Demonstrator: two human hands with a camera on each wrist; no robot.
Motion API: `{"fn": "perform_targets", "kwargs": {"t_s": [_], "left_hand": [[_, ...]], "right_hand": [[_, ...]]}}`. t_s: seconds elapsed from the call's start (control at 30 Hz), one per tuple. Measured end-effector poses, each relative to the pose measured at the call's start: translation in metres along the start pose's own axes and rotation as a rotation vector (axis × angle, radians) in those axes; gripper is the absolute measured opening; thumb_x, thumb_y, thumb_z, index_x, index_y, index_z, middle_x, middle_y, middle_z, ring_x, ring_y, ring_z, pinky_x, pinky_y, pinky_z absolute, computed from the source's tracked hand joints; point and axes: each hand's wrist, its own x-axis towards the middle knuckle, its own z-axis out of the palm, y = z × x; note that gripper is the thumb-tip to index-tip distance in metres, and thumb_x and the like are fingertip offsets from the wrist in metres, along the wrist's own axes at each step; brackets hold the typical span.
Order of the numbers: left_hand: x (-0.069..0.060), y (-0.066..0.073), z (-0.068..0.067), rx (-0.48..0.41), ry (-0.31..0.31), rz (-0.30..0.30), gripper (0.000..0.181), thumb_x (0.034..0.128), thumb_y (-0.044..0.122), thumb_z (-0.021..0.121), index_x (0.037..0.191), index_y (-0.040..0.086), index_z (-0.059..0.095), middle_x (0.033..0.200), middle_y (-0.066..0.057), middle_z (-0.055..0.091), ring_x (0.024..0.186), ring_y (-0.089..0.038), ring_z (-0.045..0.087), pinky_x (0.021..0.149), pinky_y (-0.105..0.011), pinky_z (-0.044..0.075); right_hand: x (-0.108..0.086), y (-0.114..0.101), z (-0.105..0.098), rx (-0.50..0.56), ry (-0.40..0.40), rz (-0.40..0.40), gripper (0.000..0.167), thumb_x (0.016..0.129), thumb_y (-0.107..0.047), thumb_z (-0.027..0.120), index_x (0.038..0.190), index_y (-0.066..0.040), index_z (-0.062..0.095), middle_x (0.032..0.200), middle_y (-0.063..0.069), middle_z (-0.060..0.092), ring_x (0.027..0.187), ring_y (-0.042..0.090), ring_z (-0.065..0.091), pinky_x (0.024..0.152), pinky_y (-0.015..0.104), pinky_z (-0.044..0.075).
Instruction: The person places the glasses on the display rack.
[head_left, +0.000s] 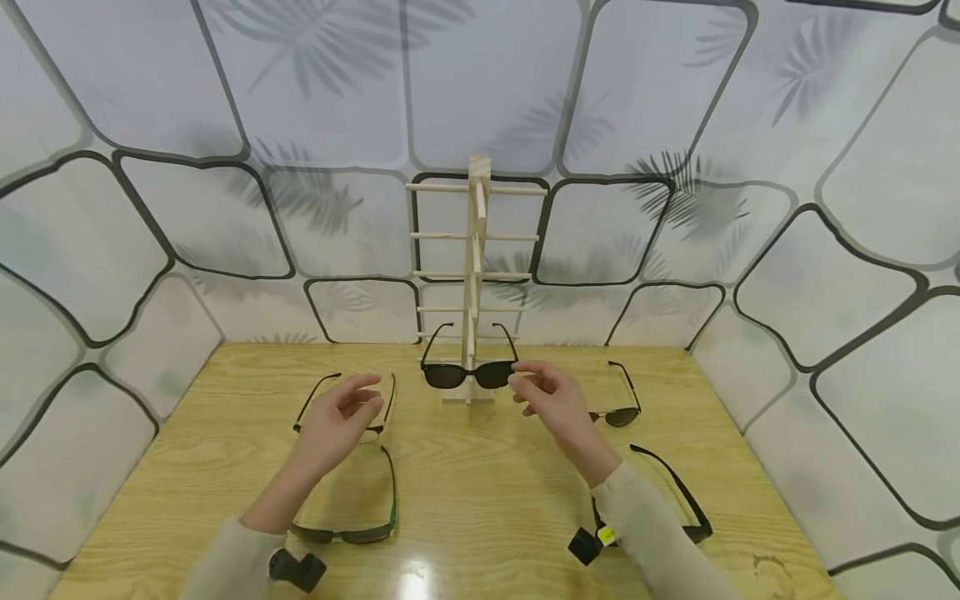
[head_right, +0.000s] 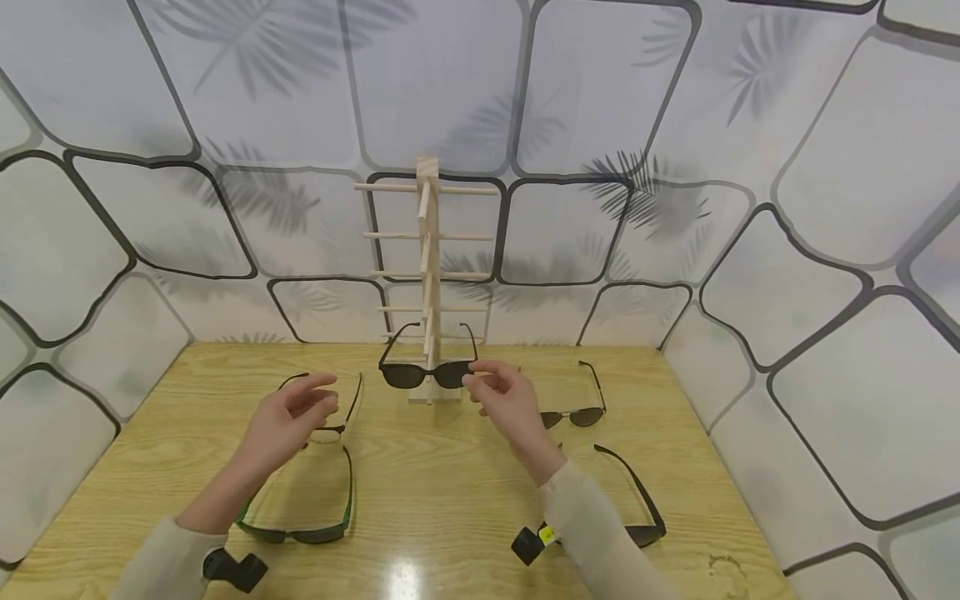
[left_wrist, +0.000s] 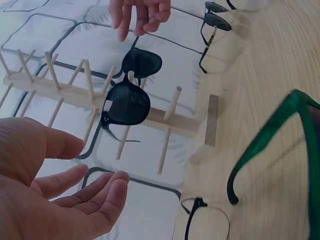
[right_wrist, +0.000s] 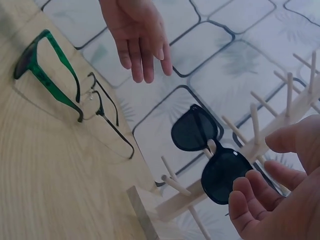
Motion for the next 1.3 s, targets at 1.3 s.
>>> {"fn": "perform_targets", "kwargs": {"t_s": [1.3], "left_hand": [[-0.078,-0.063,-0.046,0.280,0.023,-0.165,0.052,0.1040,0.023,0.069,0.147,-0.002,0.057,0.131,-0.030,0.069,0.115,-0.043,0.072,0.086,-0.043,0.063]], "right_hand": [[-0.050,0.039,0.099,0.018,-0.396,0.011,0.036,0.103,-0.021,0.070,0.132,0.000,0.068,0.093,0.001,0.071,0.081,0.017,0.068,0.071,0.035,0.059]]}}
